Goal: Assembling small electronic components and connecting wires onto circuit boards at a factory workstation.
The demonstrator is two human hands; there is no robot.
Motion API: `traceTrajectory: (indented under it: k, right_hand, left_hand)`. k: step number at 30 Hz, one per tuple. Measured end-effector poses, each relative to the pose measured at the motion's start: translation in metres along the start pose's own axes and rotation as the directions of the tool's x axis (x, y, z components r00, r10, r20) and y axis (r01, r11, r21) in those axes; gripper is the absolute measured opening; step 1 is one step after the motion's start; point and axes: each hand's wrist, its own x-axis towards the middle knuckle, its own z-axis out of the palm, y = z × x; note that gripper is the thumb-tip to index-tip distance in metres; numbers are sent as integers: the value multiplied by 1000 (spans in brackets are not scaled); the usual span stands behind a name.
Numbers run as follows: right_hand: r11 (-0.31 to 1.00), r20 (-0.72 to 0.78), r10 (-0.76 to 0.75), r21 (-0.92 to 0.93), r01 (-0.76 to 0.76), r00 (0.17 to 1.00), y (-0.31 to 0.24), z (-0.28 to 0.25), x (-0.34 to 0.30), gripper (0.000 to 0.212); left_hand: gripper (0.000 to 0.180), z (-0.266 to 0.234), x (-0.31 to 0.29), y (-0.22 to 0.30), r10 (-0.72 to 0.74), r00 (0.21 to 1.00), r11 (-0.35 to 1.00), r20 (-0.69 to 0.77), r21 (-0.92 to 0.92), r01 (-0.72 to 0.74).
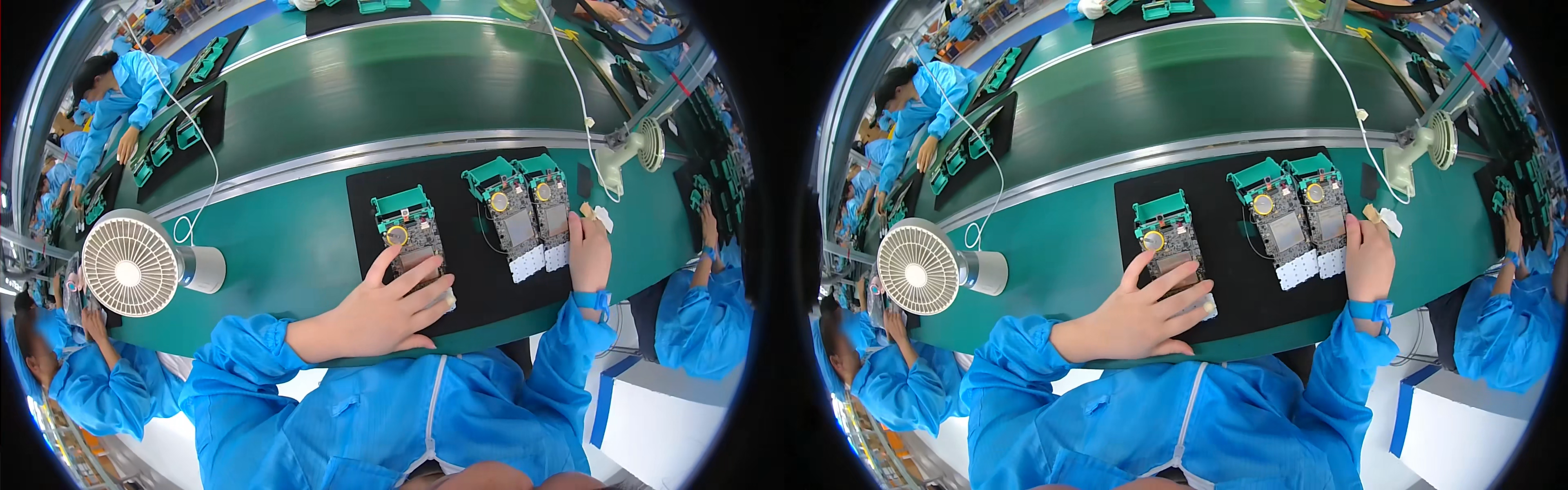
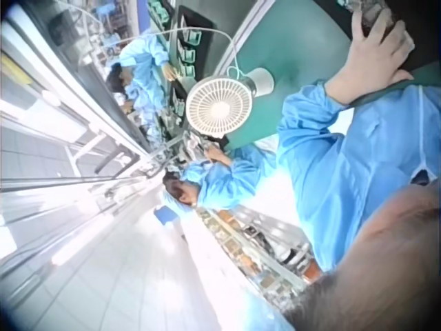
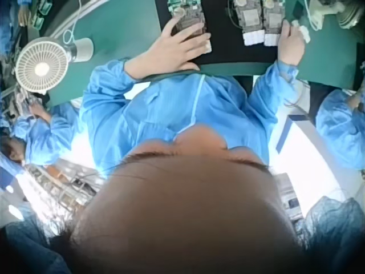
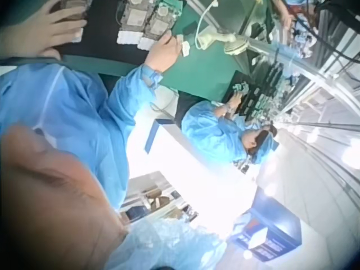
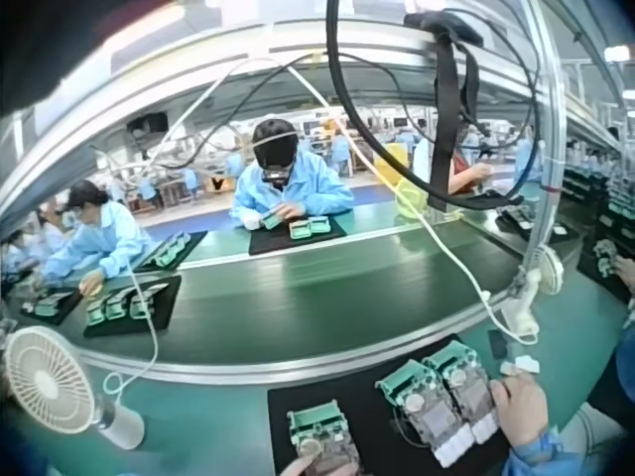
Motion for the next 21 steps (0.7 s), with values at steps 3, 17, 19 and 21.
traceTrajectory:
  k: [3,17,19,21]
  right_hand:
    - [999,28,34,8,-34,999,0,-3,0,33]
    - [968,173,-49,252,4,984,4,-39,-15,31]
    - [986,174,-57,167,27,983,0,-46,-23,37]
    - [977,145,-76,207,45,986,2,-47,-31,38]
  left_hand:
    - [53,-2,-1,8,-56,998,997,1,60,56]
    - [70,-51,36,24,-513,846,853,-147,23,522]
    - [83,-43,28,21,-659,710,748,-248,-115,654]
    - [95,-25,20,23,-746,615,666,-256,-276,693]
